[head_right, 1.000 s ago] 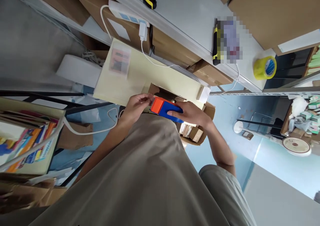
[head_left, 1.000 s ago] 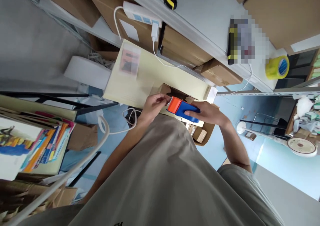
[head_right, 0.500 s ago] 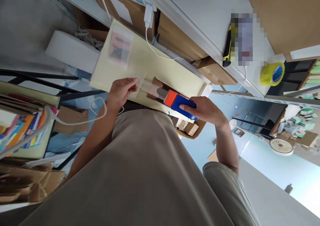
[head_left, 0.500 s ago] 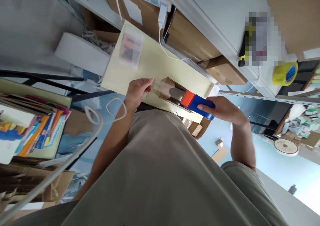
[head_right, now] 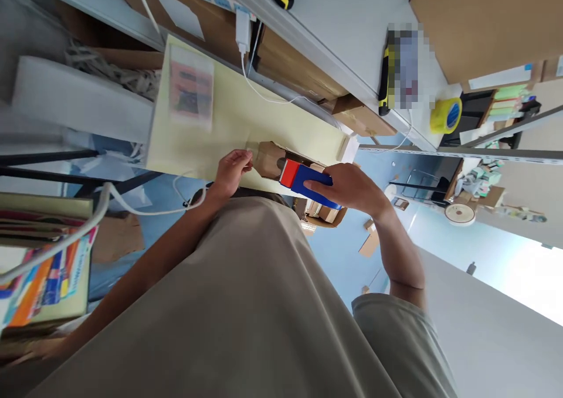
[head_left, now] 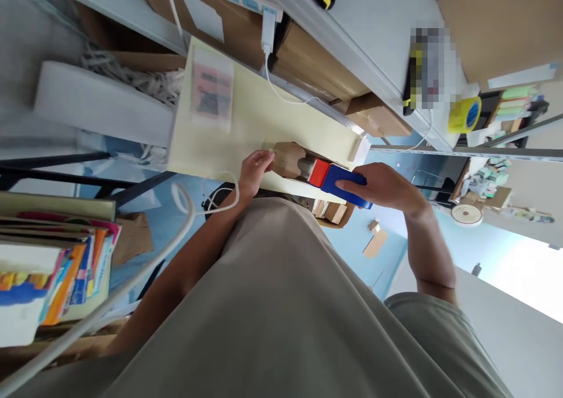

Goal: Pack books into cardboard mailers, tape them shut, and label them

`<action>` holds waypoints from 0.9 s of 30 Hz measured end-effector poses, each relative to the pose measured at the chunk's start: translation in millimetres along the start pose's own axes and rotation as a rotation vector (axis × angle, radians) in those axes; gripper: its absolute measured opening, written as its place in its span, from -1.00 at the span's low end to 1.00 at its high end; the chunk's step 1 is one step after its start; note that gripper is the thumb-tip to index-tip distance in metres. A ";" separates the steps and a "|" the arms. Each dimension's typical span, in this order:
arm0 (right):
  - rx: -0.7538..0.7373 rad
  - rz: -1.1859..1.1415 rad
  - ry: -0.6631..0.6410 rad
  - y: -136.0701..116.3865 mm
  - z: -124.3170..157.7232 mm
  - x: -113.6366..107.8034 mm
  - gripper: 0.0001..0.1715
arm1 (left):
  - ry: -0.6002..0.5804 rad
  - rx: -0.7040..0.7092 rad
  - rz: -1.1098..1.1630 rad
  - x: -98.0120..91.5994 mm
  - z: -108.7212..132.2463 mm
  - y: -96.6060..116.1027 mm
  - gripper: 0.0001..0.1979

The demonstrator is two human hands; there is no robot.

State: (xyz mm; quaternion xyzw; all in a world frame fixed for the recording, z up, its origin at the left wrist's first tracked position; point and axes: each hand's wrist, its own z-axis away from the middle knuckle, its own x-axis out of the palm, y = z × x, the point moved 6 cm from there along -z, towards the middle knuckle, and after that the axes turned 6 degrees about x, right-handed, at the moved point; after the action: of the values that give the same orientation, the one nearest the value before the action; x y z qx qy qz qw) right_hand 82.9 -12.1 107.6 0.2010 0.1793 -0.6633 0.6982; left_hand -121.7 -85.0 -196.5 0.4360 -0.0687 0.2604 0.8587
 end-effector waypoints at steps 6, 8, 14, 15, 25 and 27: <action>0.074 0.013 0.015 -10.2 10.3 -5.1 -0.18 | -0.050 -0.072 0.064 5.2 -3.1 -7.4 -0.39; 0.092 0.016 0.015 -11.6 15.4 -7.0 -0.19 | -0.062 -0.064 0.071 8.6 -5.0 -6.6 -0.41; 0.108 0.036 0.042 -17.2 21.2 -11.6 -0.13 | -0.075 -0.026 0.044 16.8 -7.9 -6.5 -0.39; 0.116 0.041 0.043 -17.7 20.9 -12.0 -0.12 | -0.075 -0.036 0.042 17.3 -7.9 -8.6 -0.38; 0.187 0.048 0.014 -28.0 16.7 -7.6 -0.21 | -0.070 -0.118 0.114 17.5 -8.8 -28.8 -0.40; 0.194 0.040 0.008 -30.8 16.2 -5.5 -0.19 | -0.068 -0.129 0.106 17.4 -9.7 -30.8 -0.43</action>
State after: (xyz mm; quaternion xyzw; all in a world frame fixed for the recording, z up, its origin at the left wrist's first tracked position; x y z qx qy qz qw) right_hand 51.5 -17.1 123.0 0.2739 0.1130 -0.6628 0.6877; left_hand -92.2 -85.5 -218.4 0.3839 -0.1374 0.2857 0.8673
